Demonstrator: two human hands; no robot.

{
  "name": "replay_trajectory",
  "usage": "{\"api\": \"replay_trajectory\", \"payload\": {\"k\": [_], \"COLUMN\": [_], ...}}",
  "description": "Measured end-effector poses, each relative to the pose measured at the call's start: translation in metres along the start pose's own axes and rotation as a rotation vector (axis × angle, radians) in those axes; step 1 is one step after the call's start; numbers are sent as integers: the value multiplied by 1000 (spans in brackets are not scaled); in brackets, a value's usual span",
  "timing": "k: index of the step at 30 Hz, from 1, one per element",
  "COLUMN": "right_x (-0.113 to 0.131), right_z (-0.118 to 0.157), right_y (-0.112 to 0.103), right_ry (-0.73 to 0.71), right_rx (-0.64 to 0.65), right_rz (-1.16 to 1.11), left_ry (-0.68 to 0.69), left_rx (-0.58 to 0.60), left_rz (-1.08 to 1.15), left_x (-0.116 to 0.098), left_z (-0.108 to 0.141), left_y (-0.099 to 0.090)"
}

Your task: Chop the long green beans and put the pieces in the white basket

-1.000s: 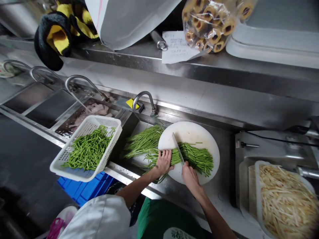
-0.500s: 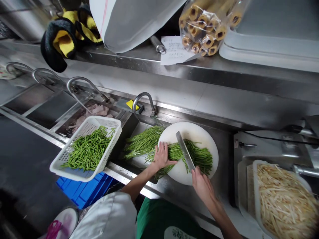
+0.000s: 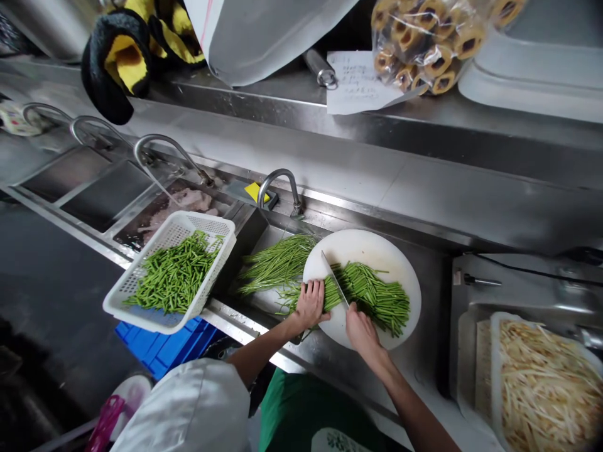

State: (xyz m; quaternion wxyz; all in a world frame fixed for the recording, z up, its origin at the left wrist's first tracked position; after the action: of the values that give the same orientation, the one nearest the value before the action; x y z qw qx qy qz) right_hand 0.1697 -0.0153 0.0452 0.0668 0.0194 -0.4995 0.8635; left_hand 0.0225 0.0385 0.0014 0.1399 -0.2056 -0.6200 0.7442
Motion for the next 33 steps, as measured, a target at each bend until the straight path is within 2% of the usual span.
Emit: {"api": "replay_trajectory", "payload": {"k": [3,6,10,13,16,18,20,22,26,29,33], "right_x": [-10,-35,-65,-71,-65,-56,-46,-38,-27,-20,-10], "right_z": [-22,-26,-9,12,34,44,50,52,46,33,8], "right_y": [-4,-8,-15,-23,-27,-24,-18,-11,-4,-3,-2], "right_ry": [-6,9,59,93,79,27,-27,-54,-37,-23,-6], "right_rx": [-12,-11,-30,-78,-119,-126,-119,-87,-2,51,46], "right_rz": [-43,-71,-61,-22,19,24,38,68,88,57,23], "left_ry": [0,-20,-31,-35,-73,-111,-119,-108,-116,-101,-71], "left_rx": [-9,-20,-31,-47,-86,-89,-80,-81,-94,-98,-94], "left_rz": [-29,-36,-17,16,77,113,126,118,77,54,18], "left_x": [1,-6,-29,-33,-12,5,13,11,-8,-15,-13], "left_z": [0,-7,-29,-40,-33,-21,-9,1,8,7,5], "left_y": [0,1,1,-2,-6,-5,-2,2,10,10,8]}}
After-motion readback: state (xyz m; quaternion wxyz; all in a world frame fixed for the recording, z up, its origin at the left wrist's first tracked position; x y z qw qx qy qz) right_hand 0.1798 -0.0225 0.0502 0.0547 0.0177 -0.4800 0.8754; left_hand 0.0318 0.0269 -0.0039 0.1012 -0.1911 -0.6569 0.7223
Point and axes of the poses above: each hand's wrist, its own z-axis away from the middle knuckle, its own y-axis out of the palm, x = y × z, the point moved 4 cm from there along -z, towards the middle knuckle, and after that the axes turned 4 degrees about z, right-handed, at the moved point
